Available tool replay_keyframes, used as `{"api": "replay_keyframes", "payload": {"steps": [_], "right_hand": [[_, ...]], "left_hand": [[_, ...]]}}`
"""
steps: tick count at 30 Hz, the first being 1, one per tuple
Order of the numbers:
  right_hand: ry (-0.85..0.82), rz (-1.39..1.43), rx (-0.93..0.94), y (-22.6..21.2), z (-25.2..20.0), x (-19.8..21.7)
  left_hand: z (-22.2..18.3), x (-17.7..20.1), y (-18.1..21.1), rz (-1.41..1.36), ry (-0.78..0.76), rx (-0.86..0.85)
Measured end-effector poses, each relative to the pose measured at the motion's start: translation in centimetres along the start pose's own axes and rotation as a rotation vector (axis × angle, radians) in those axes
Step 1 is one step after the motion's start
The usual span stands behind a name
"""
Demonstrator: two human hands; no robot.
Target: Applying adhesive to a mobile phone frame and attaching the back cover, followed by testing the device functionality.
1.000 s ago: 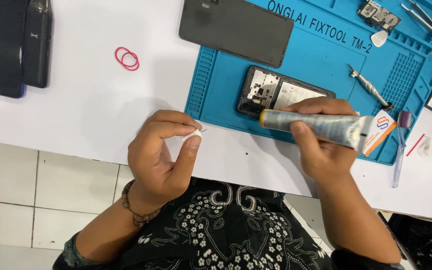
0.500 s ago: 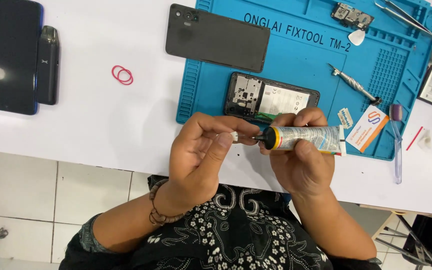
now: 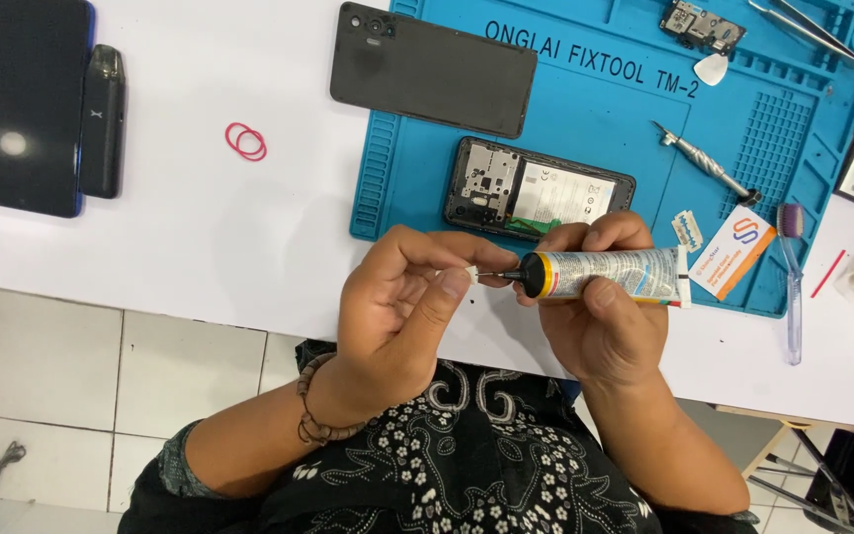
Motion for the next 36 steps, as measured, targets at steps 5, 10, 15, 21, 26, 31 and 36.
{"api": "replay_keyframes", "payload": {"steps": [5, 10, 15, 21, 26, 31, 36], "right_hand": [[-0.021, -0.010, 0.005, -0.1, 0.1, 0.0], [-0.064, -0.258, 0.074, -1.4, 0.0, 0.2], [-0.115, -0.559, 0.182, -2.8, -0.8, -0.9], [-0.091, -0.384, 0.177, -2.2, -0.9, 0.5], [-0.049, -0.332, 0.170, -3.3, -0.3, 1.3], [-0.087, -0.410, 0.163, -3.7, 0.7, -0.1], [-0.145, -0.648, 0.292, -5.3, 3.5, -0.1]], "left_hand": [[-0.1, 0.0, 0.0, 0.042, -0.006, 0.010], [0.7, 0.5, 1.3, 0.319, -0.021, -0.003], [0.5, 0.2, 0.2, 0.661, -0.079, -0.138], [1.3, -0.6, -0.1, 0.775, -0.264, -0.371], [3.0, 0.9, 1.2, 0.717, -0.288, -0.200], [3.9, -0.5, 1.4, 0.725, -0.294, -0.271], [5.6, 1.6, 2.1, 0.670, -0.400, -0.327]]}}
Point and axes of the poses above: each hand's wrist, its own z-axis towards the middle knuckle, its own x-axis out of the back of the hand, y = z × x, the point moved 2 cm from there along z, towards the middle knuckle, and after that the axes turned 2 degrees about -y, right-handed, at the moved point
